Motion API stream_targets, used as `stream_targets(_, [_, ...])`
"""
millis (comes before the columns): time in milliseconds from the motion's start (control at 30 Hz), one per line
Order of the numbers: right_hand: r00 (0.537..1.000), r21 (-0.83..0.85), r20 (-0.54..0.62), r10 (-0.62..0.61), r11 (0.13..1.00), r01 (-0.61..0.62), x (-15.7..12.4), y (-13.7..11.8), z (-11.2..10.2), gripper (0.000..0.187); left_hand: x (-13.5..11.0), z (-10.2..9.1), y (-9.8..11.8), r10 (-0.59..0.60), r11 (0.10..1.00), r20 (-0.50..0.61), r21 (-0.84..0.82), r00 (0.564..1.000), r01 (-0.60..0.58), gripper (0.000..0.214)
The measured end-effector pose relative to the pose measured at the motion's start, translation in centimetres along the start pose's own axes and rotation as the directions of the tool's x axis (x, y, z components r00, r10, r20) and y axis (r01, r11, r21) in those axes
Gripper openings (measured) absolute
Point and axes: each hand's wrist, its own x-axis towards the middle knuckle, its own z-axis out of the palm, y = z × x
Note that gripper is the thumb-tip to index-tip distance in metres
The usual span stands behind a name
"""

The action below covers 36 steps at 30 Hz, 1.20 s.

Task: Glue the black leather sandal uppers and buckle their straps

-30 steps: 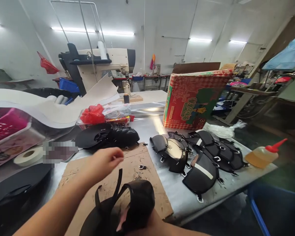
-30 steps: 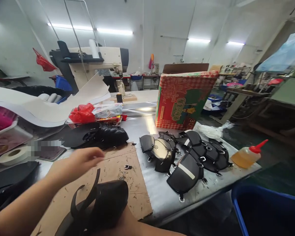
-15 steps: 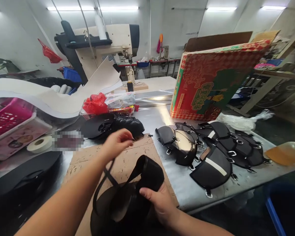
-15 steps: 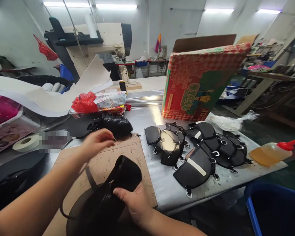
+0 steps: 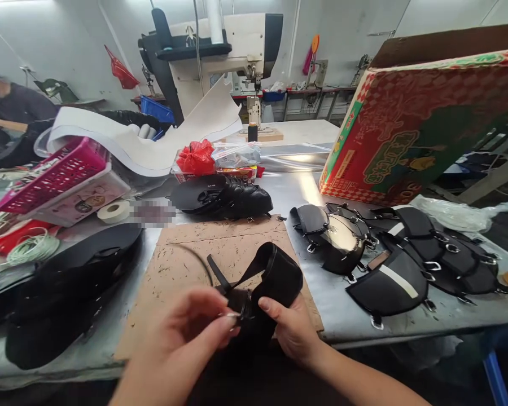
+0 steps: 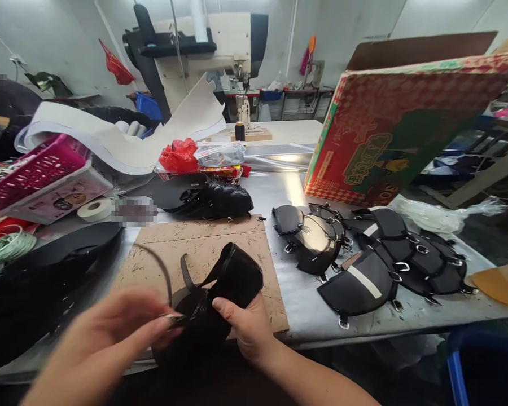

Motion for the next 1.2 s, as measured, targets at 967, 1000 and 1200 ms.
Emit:
stream_targets(967, [0.993, 0.078, 0.019, 0.112, 0.991, -0.113, -0.2, -1.7, 0.7, 0.041, 2.4, 4.1, -0.7, 0.137, 0.990, 0.227, -0.005, 0.964, -0.139, 0.010])
stream_targets(1000, [0.992, 0.079, 0.007, 0.124, 0.989, -0.125, -0.2, -1.7, 0.7, 0.041, 2.5, 4.1, -0.7, 0.138, 0.990, 0.228, -0.003, 0.964, -0.141, 0.009])
stream_targets(1200, [0.985, 0.067, -0.028, 0.168, 0.984, -0.166, 0.0, -1.6, 0.8, 0.043, 2.6, 4.0, -0.8, 0.124, 0.992, 0.242, -0.039, 0.962, -0.119, 0.008])
